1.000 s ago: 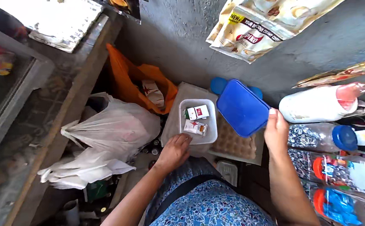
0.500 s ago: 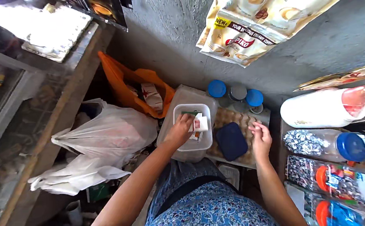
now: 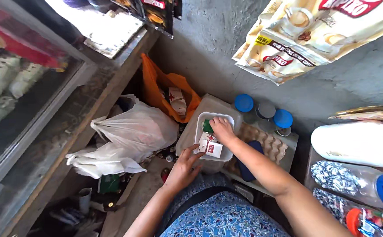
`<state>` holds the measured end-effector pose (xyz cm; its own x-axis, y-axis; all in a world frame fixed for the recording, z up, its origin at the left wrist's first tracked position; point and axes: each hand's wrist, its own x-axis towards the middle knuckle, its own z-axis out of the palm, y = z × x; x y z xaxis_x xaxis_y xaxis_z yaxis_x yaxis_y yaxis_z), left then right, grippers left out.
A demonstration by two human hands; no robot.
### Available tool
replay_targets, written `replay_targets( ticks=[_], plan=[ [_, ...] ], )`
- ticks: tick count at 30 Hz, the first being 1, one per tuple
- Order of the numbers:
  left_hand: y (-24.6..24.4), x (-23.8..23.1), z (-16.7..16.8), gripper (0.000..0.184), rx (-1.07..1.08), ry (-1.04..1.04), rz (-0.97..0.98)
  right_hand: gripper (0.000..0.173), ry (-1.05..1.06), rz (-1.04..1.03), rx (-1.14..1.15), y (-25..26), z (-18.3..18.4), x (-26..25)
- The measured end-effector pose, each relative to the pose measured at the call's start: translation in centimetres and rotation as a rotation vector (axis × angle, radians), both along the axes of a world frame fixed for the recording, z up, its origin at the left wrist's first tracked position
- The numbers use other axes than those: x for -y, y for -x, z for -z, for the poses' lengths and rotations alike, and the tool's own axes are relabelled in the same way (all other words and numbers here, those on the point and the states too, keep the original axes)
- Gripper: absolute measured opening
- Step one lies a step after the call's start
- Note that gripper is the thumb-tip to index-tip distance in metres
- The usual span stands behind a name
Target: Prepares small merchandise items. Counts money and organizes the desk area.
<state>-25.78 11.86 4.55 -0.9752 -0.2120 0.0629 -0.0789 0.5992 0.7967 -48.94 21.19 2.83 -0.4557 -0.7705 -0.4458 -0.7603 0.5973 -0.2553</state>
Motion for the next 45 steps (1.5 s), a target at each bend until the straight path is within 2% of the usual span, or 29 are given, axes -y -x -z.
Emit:
replay_targets(
  ticks=[4,7,9,11,13,15,17,19,21,24,29,33,38,45],
  plan=[
    [-1.8,0.1,-1.0,0.030,-0.028,-0.114,-0.129,0.058,0.056,0.127,0.153,0.9,-0.7,-0.8],
    [-2.7,0.3,-2.1,0.035,-0.081,-0.146,-0.218,0.070,0.351,0.237,0.260,0.4,-2.6,-2.3],
    [-2.9,0.2,-3.5,0.052,-0.133,-0.190,-0.271,0.076,0.588,0.210,0.286,-1.8,-4.9,-3.1],
    [-2.9,-0.2,-4.9,0.084,-0.164,-0.297,-0.298,0.074,0.803,0.133,0.326,-5.2,-6.7,-3.3],
    [-3.0,-0.5,-5.7,0.101,-0.215,-0.439,-0.287,0.070,0.930,0.058,0.438,-9.3,-8.1,-2.8],
    [-3.6,-0.5,-6.1,0.092,-0.279,-0.545,-0.279,0.066,0.945,-0.063,0.437,-13.0,-8.8,-1.9],
    [-5.5,0.0,-6.2,0.065,-0.324,-0.551,-0.284,0.064,0.839,-0.224,0.296,-15.3,-9.7,-1.5],
    [-8.5,0.5,-5.9,0.049,-0.317,-0.463,-0.308,0.049,0.740,-0.303,0.189,-16.5,-11.1,-1.3],
    [-12.0,0.4,-5.5,0.042,-0.288,-0.331,-0.365,0.030,0.789,-0.293,0.118,-18.2,-12.3,-1.2],
    [-16.9,-0.1,-5.5,0.045,-0.189,-0.172,-0.473,0.018,0.907,-0.311,0.215,-22.3,-13.2,-0.1],
    [-24.3,-1.1,-6.0,0.055,-0.052,-0.009,-0.609,0.021,0.797,-0.460,0.304,-30.7,-13.4,1.7],
    [-29.4,-1.6,-6.9,0.051,0.027,0.046,-0.661,0.015,0.789,-0.535,0.288,-35.6,-12.9,2.3],
    [-34.8,-1.8,-7.4,0.047,0.183,0.052,-0.682,0.010,0.855,-0.616,0.159,-41.6,-11.3,2.9],
    [-40.0,-0.9,-7.2,0.047,0.181,-0.166,-0.568,0.015,0.795,-0.532,0.329,-45.3,-9.9,4.1]
  ],
)
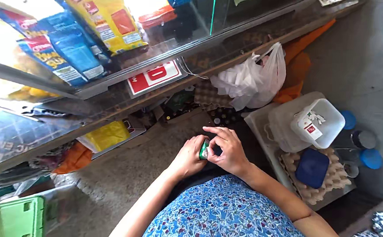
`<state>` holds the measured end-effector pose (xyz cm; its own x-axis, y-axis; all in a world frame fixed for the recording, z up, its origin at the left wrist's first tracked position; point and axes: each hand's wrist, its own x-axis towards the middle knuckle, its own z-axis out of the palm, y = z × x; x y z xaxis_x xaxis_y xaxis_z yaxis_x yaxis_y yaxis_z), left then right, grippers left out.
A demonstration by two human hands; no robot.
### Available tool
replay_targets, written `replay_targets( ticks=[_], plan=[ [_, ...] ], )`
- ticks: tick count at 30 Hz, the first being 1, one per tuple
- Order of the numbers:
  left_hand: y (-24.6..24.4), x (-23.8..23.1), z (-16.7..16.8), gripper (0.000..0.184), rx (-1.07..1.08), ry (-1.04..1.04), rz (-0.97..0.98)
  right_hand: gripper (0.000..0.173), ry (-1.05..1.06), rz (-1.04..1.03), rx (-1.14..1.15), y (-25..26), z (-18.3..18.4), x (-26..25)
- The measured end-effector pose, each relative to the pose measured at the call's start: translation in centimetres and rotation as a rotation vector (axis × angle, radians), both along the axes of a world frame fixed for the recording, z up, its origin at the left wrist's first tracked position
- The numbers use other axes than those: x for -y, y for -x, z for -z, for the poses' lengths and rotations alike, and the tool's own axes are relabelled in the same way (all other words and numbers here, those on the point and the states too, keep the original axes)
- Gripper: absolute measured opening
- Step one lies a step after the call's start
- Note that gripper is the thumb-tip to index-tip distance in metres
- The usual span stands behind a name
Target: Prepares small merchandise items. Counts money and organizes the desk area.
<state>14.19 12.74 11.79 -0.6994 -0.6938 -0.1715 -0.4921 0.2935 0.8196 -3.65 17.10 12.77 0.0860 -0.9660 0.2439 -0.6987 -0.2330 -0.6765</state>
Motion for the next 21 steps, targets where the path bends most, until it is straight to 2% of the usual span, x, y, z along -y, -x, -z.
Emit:
replay_targets(
  ticks=[3,6,7,9,11,12,15,17,18,21],
  plan=[
    [-1.5,0.3,0.2,0.048,-0.055,-0.077,0.048,0.016,-0.080,0.161,0.044,2.1,0.5,1.5],
    [-2.7,0.2,0.9,0.052,-0.191,-0.103,0.015,0.014,-0.130,0.338,-0.099,6.8,1.5,3.8],
    [-2.8,0.3,1.2,0.052,-0.251,-0.090,-0.016,0.017,-0.196,0.328,-0.192,7.8,1.6,4.3],
    [-2.4,0.6,1.3,0.048,-0.389,-0.055,-0.075,0.030,-0.466,0.159,-0.351,8.5,1.0,4.8],
    [-1.5,0.9,1.1,0.045,-0.487,-0.023,-0.133,0.037,-0.606,-0.028,-0.348,7.7,0.5,5.0],
    [-1.0,1.0,0.9,0.045,-0.505,-0.020,-0.162,0.035,-0.524,-0.079,-0.264,7.2,0.5,4.8],
    [0.1,1.3,0.3,0.049,-0.502,-0.057,-0.197,0.024,-0.082,-0.152,0.125,5.9,-0.2,4.3],
    [0.6,1.3,-0.1,0.052,-0.510,-0.050,-0.183,0.020,0.056,-0.267,0.287,5.1,-1.8,4.5],
    [0.7,1.3,-0.1,0.052,-0.518,-0.039,-0.168,0.019,0.096,-0.336,0.293,4.8,-2.4,4.7],
    [1.1,1.1,-0.3,0.048,-0.551,-0.001,-0.129,0.017,0.210,-0.512,0.118,4.5,-3.4,5.6]
  ],
)
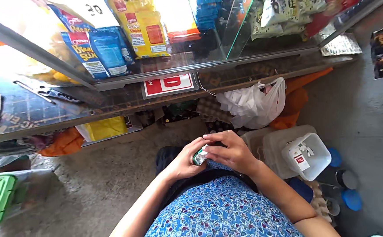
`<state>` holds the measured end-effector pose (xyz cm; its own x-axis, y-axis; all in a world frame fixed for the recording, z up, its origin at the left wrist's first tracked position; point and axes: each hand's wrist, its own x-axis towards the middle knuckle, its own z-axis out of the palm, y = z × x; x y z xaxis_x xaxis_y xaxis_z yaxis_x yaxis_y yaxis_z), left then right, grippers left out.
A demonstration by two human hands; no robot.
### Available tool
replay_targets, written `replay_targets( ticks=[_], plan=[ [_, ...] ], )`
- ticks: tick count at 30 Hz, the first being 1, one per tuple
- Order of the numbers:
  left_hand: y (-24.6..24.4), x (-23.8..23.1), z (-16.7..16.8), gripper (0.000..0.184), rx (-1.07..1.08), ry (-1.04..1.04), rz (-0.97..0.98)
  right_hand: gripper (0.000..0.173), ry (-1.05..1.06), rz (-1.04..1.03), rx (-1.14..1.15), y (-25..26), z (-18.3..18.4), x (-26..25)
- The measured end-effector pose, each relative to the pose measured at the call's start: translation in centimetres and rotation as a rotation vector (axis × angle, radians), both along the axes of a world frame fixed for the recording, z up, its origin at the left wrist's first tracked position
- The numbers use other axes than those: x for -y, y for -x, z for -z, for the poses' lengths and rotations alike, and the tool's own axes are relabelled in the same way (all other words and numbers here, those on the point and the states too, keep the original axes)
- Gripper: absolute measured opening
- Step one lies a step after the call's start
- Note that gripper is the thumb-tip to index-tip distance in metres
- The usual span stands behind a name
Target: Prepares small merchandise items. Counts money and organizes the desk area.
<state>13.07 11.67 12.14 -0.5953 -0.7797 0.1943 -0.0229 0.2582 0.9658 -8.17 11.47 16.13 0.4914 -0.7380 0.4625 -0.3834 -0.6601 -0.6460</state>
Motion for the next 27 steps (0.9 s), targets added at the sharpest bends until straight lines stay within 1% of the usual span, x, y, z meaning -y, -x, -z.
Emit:
replay_targets(
  ticks=[3,6,8,10,11,13,14,15,16,17,18,19,20,21,22,23,24,25,27],
  plan=[
    [0.0,-0.3,-0.4,0.043,-0.021,-0.004,-0.004,0.013,0.123,-0.060,-0.106,0.0,-0.3,0.5],
    [0.0,-0.6,-0.7,0.046,-0.018,0.002,0.001,0.012,0.157,-0.037,-0.086,-0.4,-0.4,0.3],
    [0.1,-0.8,-0.7,0.047,-0.017,0.019,0.009,0.012,0.088,-0.013,-0.025,-0.8,-0.3,0.1],
    [0.2,-1.0,-0.6,0.044,-0.046,0.024,-0.012,0.015,-0.017,-0.029,0.055,-0.8,-0.5,-0.1],
    [0.3,-1.2,-0.5,0.043,-0.068,0.021,-0.047,0.020,-0.074,-0.030,0.101,-0.7,-0.5,-0.3],
    [0.3,-1.5,-0.3,0.045,-0.091,0.027,-0.147,0.037,-0.206,0.050,0.200,-0.4,-0.4,-0.9],
    [0.4,-1.6,-0.3,0.047,-0.097,0.037,-0.200,0.045,-0.308,0.119,0.243,-0.4,-0.1,-1.4],
    [0.5,-1.7,-0.5,0.047,-0.106,0.051,-0.246,0.054,-0.465,0.178,0.280,-0.4,0.2,-1.8],
    [0.8,-1.7,-0.9,0.046,-0.121,0.070,-0.279,0.062,-0.686,0.206,0.324,-0.5,0.4,-2.2],
    [1.1,-1.7,-1.3,0.045,-0.142,0.093,-0.300,0.068,-0.955,0.194,0.398,-0.7,0.4,-2.3],
    [1.4,-1.8,-1.7,0.044,-0.156,0.122,-0.311,0.068,-1.215,0.141,0.497,-0.9,0.2,-2.4],
    [1.8,-1.8,-1.9,0.044,-0.169,0.154,-0.317,0.066,-1.431,0.039,0.629,-1.0,0.0,-2.4],
    [2.1,-1.9,-1.9,0.044,-0.173,0.185,-0.315,0.061,-1.592,-0.088,0.792,-1.0,0.0,-2.6],
    [2.3,-2.0,-1.9,0.044,-0.173,0.209,-0.304,0.057,-1.691,-0.191,0.945,-1.1,0.0,-2.7],
    [2.5,-2.1,-1.8,0.044,-0.176,0.219,-0.290,0.054,-1.733,-0.249,1.046,-1.1,-0.1,-2.7],
    [2.5,-2.2,-1.7,0.047,-0.178,0.212,-0.275,0.050,-1.722,-0.245,1.093,-1.1,-0.3,-2.7],
    [2.4,-2.3,-1.6,0.053,-0.192,0.182,-0.250,0.048,-1.673,-0.191,1.095,-1.0,-0.6,-2.6],
    [2.2,-2.5,-1.6,0.064,-0.219,0.123,-0.214,0.046,-1.600,-0.114,1.067,-0.8,-0.9,-2.6],
    [1.6,-2.9,-1.1,0.096,-0.314,-0.086,-0.138,0.042,-1.439,0.026,1.032,-0.1,-1.3,-2.7]
  ],
)
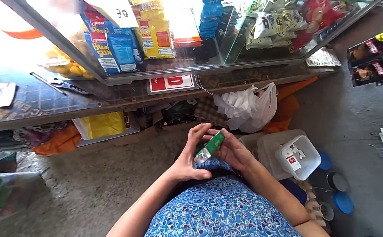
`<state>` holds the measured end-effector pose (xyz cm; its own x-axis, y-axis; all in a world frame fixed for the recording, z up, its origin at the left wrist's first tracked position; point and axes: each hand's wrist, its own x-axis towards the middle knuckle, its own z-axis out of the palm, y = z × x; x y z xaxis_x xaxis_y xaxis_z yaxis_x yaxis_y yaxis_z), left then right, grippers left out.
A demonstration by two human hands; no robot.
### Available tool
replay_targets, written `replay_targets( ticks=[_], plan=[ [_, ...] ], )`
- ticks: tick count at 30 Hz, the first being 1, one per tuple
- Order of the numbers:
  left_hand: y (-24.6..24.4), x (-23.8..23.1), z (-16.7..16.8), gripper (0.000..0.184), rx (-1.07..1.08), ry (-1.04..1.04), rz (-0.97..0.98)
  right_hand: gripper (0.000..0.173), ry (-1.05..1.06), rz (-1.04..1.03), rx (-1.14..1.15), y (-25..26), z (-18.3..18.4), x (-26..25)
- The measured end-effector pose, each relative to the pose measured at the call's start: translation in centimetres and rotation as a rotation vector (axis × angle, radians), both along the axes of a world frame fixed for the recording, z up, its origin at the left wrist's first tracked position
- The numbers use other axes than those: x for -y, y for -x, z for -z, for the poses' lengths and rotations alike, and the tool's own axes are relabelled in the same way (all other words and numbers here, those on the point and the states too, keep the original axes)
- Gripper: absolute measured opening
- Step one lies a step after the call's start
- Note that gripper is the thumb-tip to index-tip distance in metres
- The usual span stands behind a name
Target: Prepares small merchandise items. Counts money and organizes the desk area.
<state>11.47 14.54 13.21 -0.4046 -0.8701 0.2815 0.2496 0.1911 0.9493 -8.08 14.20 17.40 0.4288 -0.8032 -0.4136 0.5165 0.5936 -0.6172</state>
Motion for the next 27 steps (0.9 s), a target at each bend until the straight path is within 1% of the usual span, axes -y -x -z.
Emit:
replay_targets(
  ticks=[1,2,3,4,5,6,7,9,10,13,16,17,19,20,21,24,27],
  plan=[
    [-0.2,-0.2,0.3,0.103,-0.090,-0.128,0.027,0.041,0.040,0.060,0.003,0.5,0.0,-0.2],
    [-0.4,-0.5,0.4,0.103,-0.207,-0.289,0.044,0.041,0.073,0.111,0.030,1.0,0.0,-0.4],
    [-0.6,-0.8,0.1,0.101,-0.331,-0.478,0.077,0.042,0.106,0.146,0.019,1.4,0.1,-0.6],
    [-0.8,-0.9,-0.3,0.095,-0.396,-0.636,0.105,0.038,0.148,0.172,-0.087,1.5,0.4,-0.8],
    [-0.9,-1.1,-0.7,0.089,-0.407,-0.754,0.125,0.034,0.187,0.190,-0.244,1.5,0.8,-1.0],
    [-0.8,-1.1,-1.1,0.085,-0.409,-0.852,0.140,0.033,0.198,0.202,-0.340,1.6,1.0,-1.2],
    [-0.7,-1.2,-1.4,0.085,-0.401,-0.923,0.152,0.031,0.197,0.211,-0.354,1.8,1.3,-1.4],
    [-0.6,-1.5,-1.6,0.085,-0.382,-0.993,0.179,0.027,0.197,0.246,-0.383,2.0,1.6,-2.1],
    [-0.6,-1.6,-1.6,0.084,-0.357,-1.005,0.192,0.028,0.193,0.270,-0.437,2.0,1.7,-2.4],
    [-0.3,-1.7,-2.2,0.076,-0.235,-1.038,0.229,0.026,0.142,0.362,-0.470,2.3,2.1,-3.0],
    [-0.3,-2.0,-2.4,0.069,-0.167,-1.042,0.275,0.025,0.082,0.420,-0.492,2.3,2.0,-3.6],
    [-0.2,-2.1,-2.3,0.064,-0.153,-1.032,0.261,0.025,0.059,0.451,-0.486,2.2,2.0,-3.8],
    [0.0,-2.4,-1.8,0.046,-0.133,-0.995,0.188,0.024,0.033,0.513,-0.489,2.0,2.1,-4.2],
    [0.2,-2.7,-1.7,0.037,-0.115,-0.962,0.144,0.024,0.021,0.539,-0.491,1.8,2.1,-4.5],
    [0.3,-2.8,-1.8,0.034,-0.073,-0.924,0.109,0.023,0.008,0.563,-0.492,1.7,2.2,-4.7],
    [0.3,-3.1,-1.1,0.040,0.116,-0.740,0.040,0.024,-0.034,0.629,-0.502,0.7,2.5,-5.4],
    [1.0,-2.8,0.2,0.038,0.244,-0.546,0.009,0.024,-0.015,0.728,-0.531,0.7,3.0,-6.5]
  ],
)
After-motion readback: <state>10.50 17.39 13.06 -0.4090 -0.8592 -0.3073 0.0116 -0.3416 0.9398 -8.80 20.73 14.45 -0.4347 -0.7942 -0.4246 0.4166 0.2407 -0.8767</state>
